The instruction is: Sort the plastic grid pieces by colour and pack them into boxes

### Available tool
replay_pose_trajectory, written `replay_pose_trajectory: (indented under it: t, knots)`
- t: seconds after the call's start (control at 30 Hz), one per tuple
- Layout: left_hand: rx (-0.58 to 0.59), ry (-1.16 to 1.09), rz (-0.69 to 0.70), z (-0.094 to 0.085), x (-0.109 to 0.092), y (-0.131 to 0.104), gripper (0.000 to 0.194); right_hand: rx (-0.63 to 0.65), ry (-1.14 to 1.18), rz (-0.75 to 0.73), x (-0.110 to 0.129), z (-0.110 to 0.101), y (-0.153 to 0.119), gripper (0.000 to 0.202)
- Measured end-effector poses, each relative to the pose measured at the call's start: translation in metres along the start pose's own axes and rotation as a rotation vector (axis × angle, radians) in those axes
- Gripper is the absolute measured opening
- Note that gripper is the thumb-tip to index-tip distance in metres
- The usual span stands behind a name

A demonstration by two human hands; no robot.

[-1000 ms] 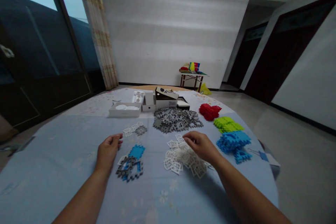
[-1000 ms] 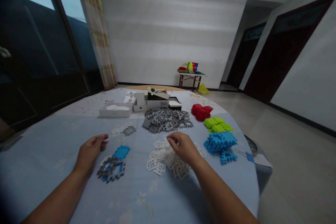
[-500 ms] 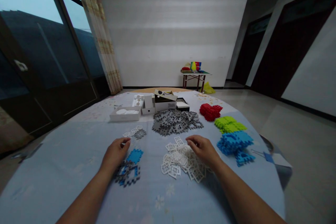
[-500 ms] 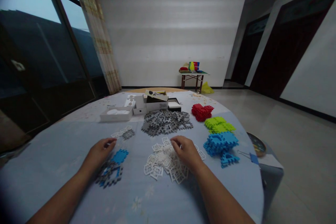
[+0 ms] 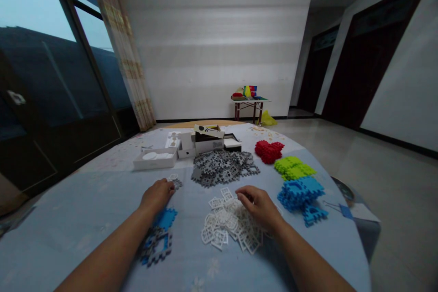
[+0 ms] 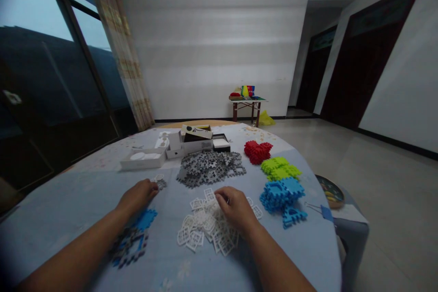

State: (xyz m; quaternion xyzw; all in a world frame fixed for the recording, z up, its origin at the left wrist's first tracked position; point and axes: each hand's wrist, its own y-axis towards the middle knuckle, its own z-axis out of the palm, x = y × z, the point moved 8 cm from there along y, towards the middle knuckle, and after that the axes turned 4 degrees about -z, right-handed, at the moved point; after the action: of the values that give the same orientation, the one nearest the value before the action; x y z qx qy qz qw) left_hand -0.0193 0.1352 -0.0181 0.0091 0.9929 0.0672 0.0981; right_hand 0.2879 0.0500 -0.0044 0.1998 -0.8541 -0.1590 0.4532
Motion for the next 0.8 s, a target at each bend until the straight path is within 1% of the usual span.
replay_pose_trajectory:
  t: [0.07, 0.17, 0.23, 0.3, 0.37, 0.47, 0.53, 0.57, 0.6, 0.67, 0.73, 0.8]
  knots:
    - [-0.025, -0.044, -0.016, -0.005, 0.004, 0.000, 0.020, -0.011, 0.008, 0.000, 0.001, -0.002, 0.000, 0.020]
    - [-0.080, -0.164, -0.076, -0.015, 0.013, 0.004, 0.025, -0.019, 0.004, -0.001, 0.003, -0.004, 0.001, 0.020]
    - [-0.110, -0.277, -0.125, -0.021, 0.017, 0.012, 0.027, -0.017, -0.006, -0.005, 0.004, -0.005, 0.001, 0.020]
    - [-0.126, -0.410, -0.172, -0.024, 0.014, 0.023, 0.031, -0.018, -0.007, -0.009, 0.005, -0.005, 0.002, 0.021]
    - [-0.122, -0.555, -0.196, -0.024, 0.002, 0.036, 0.036, -0.019, -0.005, -0.007, 0.005, -0.005, 0.002, 0.021]
    - [-0.104, -0.753, -0.168, -0.023, -0.028, 0.057, 0.043, -0.018, -0.010, -0.002, 0.003, -0.005, 0.002, 0.021]
    - [-0.103, -0.835, -0.140, -0.025, -0.043, 0.069, 0.047, -0.014, -0.016, -0.002, 0.001, -0.006, 0.003, 0.021]
    - [-0.106, -0.855, -0.132, -0.027, -0.046, 0.074, 0.048, -0.014, -0.018, -0.003, 0.000, -0.007, 0.003, 0.021]
    - [-0.111, -0.860, -0.129, -0.029, -0.046, 0.077, 0.050, -0.017, -0.019, -0.003, -0.001, -0.007, 0.003, 0.021]
    - [-0.121, -0.823, -0.133, -0.032, -0.035, 0.081, 0.052, -0.030, -0.019, -0.004, -0.002, -0.010, 0.003, 0.022]
    - [-0.128, -0.735, -0.139, -0.035, -0.015, 0.079, 0.052, -0.038, -0.020, -0.006, -0.001, -0.012, 0.003, 0.022]
    - [-0.121, -0.628, -0.141, -0.034, 0.008, 0.074, 0.051, -0.035, -0.020, -0.011, 0.001, -0.012, 0.002, 0.023]
